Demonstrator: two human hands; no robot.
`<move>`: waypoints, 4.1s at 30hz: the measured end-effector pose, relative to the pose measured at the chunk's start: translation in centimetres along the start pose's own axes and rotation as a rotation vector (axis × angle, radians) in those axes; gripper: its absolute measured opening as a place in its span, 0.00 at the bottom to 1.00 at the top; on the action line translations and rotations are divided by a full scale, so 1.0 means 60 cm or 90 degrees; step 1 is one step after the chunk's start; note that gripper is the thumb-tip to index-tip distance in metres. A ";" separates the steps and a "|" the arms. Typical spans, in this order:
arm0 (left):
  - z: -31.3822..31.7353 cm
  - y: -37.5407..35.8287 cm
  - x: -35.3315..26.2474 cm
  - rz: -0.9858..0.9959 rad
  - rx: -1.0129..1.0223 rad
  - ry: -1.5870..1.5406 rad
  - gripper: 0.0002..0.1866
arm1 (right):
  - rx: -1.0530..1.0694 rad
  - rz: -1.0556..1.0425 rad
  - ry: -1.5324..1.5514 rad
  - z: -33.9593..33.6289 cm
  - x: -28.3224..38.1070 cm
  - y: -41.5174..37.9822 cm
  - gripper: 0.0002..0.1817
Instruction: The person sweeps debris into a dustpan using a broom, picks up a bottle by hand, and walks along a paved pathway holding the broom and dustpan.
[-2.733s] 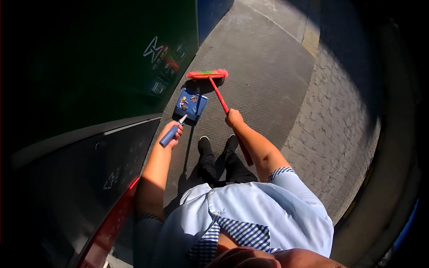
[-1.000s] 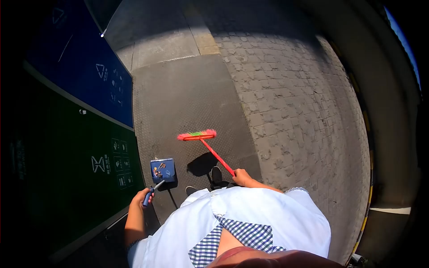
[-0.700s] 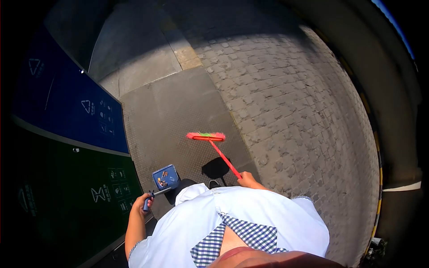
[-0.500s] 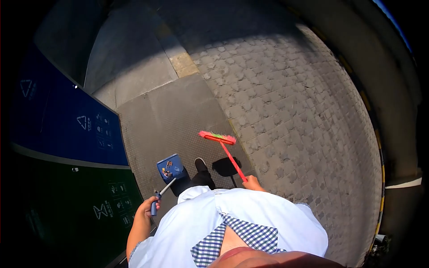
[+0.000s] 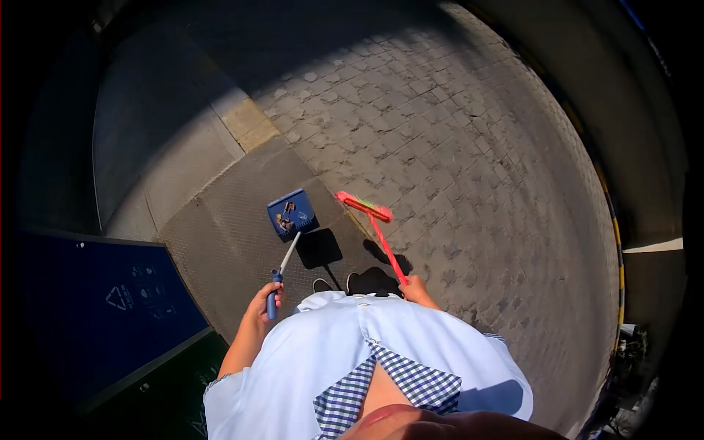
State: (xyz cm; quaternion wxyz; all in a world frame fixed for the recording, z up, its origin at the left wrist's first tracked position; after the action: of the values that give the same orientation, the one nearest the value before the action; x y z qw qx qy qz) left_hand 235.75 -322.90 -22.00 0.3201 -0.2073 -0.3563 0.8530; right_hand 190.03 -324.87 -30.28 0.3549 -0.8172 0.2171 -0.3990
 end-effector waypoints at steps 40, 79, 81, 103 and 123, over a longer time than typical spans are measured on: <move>0.775 1.280 -1.377 0.027 0.046 0.048 0.09 | -0.075 -0.053 -0.137 -0.724 1.085 1.533 0.11; 0.866 1.816 -3.385 0.243 -0.117 -0.132 0.10 | 0.181 -0.293 -0.425 -0.456 3.336 2.909 0.12; 0.885 1.829 -3.491 0.260 -0.122 -0.152 0.11 | 0.198 -0.301 -0.439 -0.430 3.452 2.979 0.13; 0.914 1.857 -4.156 0.194 -0.147 -0.266 0.11 | 0.251 -0.386 -0.702 -0.248 4.334 3.241 0.14; 0.591 1.958 -4.183 0.204 -0.127 -0.339 0.12 | 0.236 -0.430 -0.744 0.117 4.454 3.391 0.11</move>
State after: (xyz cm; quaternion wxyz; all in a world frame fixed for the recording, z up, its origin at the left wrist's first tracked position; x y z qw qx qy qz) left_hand 346.29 -577.46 -54.09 0.0559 -0.0608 -0.4722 0.8776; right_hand 338.12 -625.52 -53.47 0.4037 -0.8465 -0.3468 -0.0127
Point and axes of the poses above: each hand's wrist, its own y-axis towards the middle knuckle, its own z-axis out of the palm, x = y × z, the point moved 7 cm from there along y, towards the middle knuckle, and after that the axes turned 7 degrees about x, right-handed, at the moved point
